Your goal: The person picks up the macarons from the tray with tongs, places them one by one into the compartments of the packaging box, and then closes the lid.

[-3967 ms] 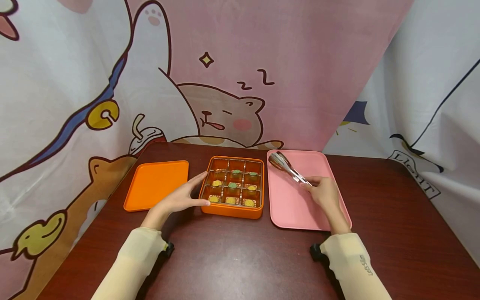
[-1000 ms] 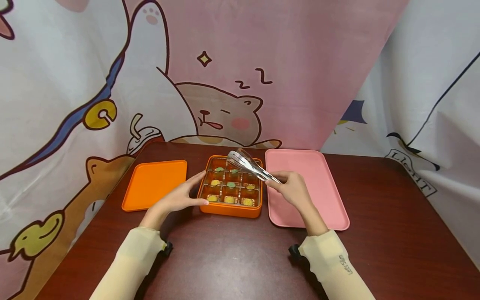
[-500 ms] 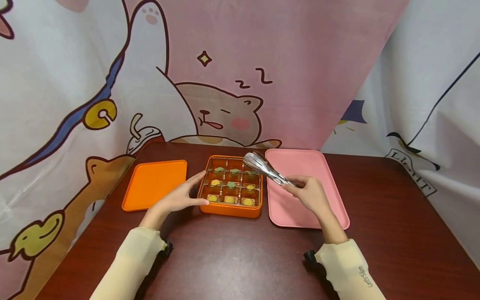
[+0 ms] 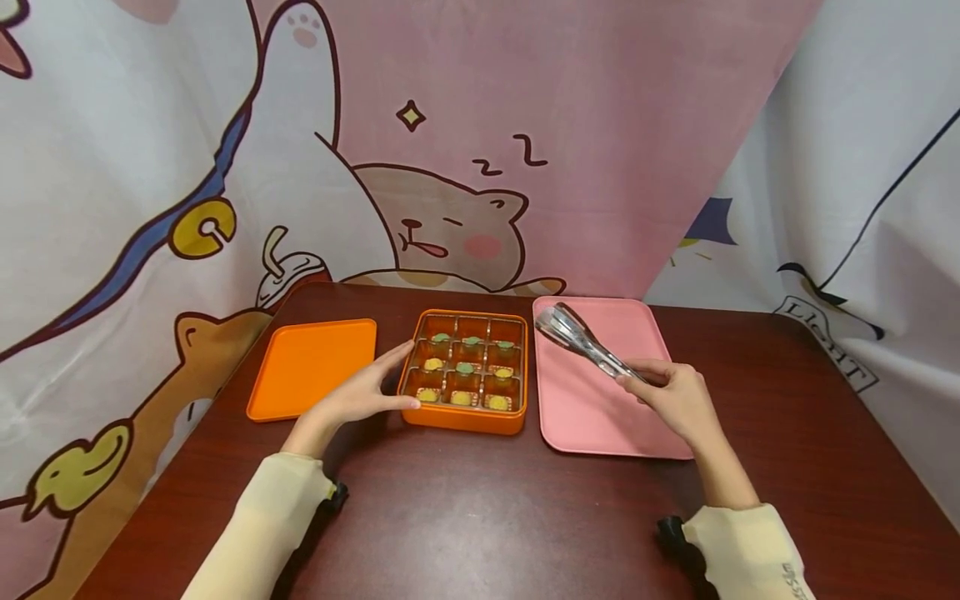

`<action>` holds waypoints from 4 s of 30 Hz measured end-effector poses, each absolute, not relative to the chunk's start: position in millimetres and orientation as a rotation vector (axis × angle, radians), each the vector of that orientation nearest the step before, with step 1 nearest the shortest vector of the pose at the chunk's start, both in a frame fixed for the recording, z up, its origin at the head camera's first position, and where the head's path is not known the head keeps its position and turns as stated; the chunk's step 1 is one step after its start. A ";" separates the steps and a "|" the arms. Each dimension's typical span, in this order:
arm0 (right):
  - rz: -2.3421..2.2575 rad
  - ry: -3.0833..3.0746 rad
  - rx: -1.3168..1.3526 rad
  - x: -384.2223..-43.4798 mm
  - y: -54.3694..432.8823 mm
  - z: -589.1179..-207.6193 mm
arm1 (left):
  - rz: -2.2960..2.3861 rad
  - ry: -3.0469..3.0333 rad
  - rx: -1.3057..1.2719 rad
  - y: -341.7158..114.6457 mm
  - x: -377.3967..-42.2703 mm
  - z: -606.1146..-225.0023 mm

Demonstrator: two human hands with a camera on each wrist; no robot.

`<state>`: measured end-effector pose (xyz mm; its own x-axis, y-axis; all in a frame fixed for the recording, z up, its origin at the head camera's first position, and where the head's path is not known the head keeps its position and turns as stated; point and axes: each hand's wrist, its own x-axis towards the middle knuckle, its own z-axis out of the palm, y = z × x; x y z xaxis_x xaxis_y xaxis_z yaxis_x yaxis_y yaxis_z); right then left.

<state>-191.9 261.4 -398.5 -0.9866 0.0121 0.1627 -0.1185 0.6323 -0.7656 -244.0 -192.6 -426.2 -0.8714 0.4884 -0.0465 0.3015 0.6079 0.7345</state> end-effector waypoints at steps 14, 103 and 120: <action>1.056 -2.762 -0.057 -163.6 331.5 -402.7 | 1.108 2.601 0.628 -193.0 -243.9 -425.9; 1.256 -2.667 0.236 -163.2 334.3 -408.8 | 1.141 2.653 0.622 -205.7 -241.8 -418.0; 1.568 -2.547 0.516 -197.8 221.1 -404.4 | 1.183 2.745 0.487 -249.9 -237.9 -407.0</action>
